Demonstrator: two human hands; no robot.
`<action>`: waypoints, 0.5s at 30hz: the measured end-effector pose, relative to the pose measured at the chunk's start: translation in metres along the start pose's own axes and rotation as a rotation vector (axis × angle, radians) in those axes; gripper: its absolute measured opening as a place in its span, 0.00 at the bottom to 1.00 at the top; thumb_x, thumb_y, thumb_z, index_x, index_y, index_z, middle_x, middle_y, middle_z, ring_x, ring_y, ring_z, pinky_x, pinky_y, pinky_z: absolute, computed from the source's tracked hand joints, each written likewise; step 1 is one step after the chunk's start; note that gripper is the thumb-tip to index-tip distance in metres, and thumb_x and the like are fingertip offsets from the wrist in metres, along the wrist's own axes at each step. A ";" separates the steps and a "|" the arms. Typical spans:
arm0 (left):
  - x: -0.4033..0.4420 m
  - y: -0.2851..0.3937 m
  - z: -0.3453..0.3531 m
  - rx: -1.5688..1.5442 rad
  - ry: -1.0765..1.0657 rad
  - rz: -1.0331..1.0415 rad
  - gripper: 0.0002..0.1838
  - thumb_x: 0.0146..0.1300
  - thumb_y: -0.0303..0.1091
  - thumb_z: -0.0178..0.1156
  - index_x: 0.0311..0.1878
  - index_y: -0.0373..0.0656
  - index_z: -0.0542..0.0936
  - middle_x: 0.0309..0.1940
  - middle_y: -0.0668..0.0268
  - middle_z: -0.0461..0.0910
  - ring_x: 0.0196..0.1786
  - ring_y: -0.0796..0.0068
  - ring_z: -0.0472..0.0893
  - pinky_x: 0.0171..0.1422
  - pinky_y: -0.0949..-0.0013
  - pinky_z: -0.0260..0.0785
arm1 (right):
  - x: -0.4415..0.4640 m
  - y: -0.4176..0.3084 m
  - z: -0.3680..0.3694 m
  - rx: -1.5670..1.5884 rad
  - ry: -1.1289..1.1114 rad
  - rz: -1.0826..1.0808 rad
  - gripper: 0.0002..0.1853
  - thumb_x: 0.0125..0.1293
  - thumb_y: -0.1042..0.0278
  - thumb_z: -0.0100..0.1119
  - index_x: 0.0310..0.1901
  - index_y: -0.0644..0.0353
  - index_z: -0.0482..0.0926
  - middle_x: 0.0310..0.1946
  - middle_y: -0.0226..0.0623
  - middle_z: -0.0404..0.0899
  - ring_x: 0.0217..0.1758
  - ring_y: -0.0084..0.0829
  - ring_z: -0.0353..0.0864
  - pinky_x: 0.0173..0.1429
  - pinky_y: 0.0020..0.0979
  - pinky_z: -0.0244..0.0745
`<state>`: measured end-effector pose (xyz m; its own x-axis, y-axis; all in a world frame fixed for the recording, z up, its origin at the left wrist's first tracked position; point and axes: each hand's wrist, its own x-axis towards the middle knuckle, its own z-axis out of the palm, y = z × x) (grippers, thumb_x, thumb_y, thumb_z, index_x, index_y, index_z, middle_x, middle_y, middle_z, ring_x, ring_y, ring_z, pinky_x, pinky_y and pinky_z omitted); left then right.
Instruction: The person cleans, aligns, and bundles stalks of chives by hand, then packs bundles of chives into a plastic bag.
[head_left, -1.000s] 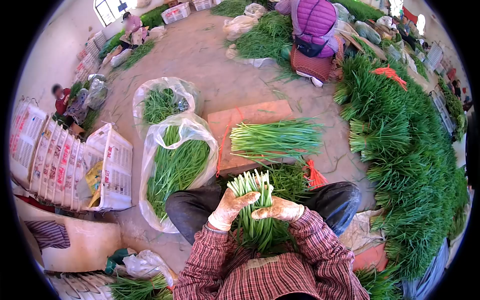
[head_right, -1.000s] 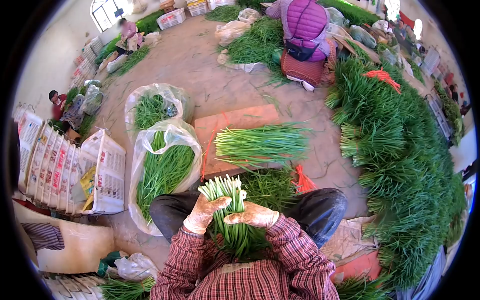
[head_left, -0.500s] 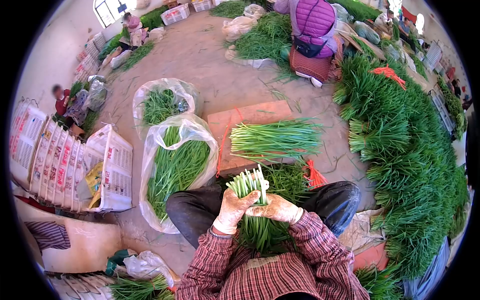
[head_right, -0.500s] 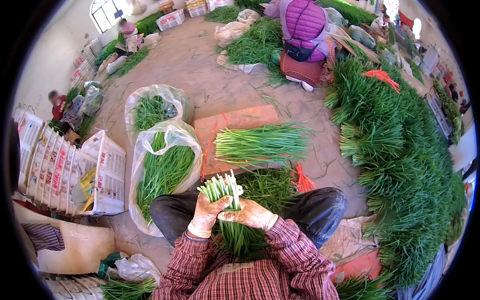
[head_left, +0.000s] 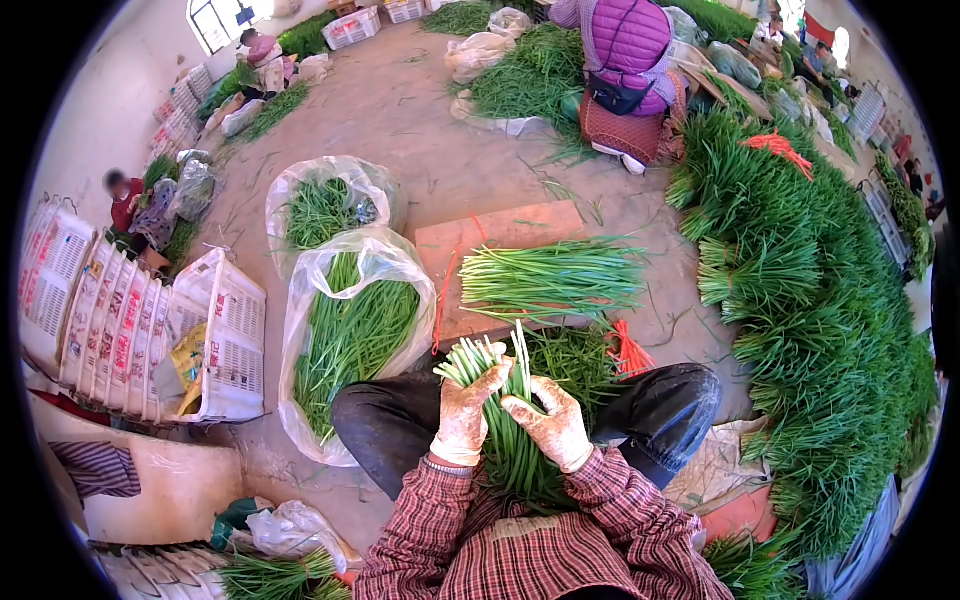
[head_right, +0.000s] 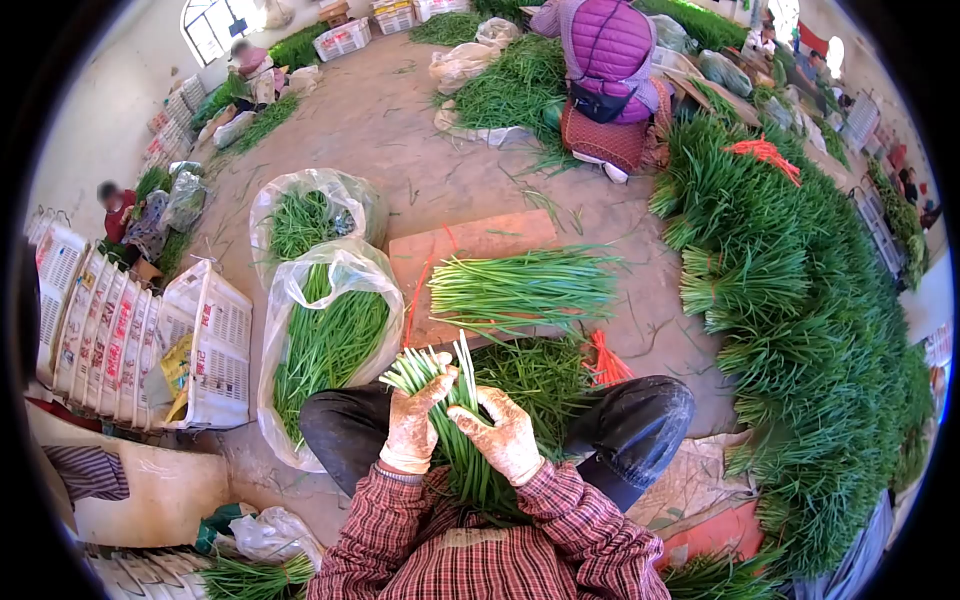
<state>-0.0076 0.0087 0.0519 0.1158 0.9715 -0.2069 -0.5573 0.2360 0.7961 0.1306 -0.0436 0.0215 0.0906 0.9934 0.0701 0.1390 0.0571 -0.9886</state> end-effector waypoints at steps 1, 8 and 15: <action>0.000 -0.001 -0.001 0.001 0.000 -0.001 0.17 0.64 0.19 0.67 0.56 0.35 0.80 0.45 0.62 0.86 0.47 0.74 0.86 0.56 0.71 0.77 | 0.000 -0.002 0.000 0.001 0.000 0.001 0.21 0.64 0.63 0.74 0.57 0.60 0.83 0.51 0.42 0.85 0.55 0.39 0.85 0.62 0.35 0.77; 0.002 -0.006 -0.003 0.049 0.027 -0.005 0.17 0.62 0.20 0.70 0.54 0.36 0.81 0.46 0.66 0.86 0.46 0.77 0.84 0.55 0.72 0.77 | 0.005 -0.006 0.000 -0.180 0.077 -0.211 0.22 0.62 0.66 0.74 0.57 0.58 0.84 0.52 0.42 0.85 0.56 0.39 0.85 0.63 0.36 0.78; 0.001 -0.002 0.000 0.059 -0.062 0.006 0.13 0.64 0.21 0.69 0.51 0.36 0.82 0.45 0.64 0.87 0.48 0.74 0.86 0.56 0.72 0.77 | 0.006 -0.007 -0.003 0.177 0.092 0.052 0.13 0.68 0.72 0.68 0.53 0.62 0.83 0.51 0.36 0.85 0.55 0.29 0.83 0.63 0.32 0.75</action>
<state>-0.0065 0.0097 0.0504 0.1647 0.9720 -0.1679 -0.5085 0.2295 0.8299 0.1329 -0.0387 0.0290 0.1841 0.9827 0.0219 -0.0430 0.0304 -0.9986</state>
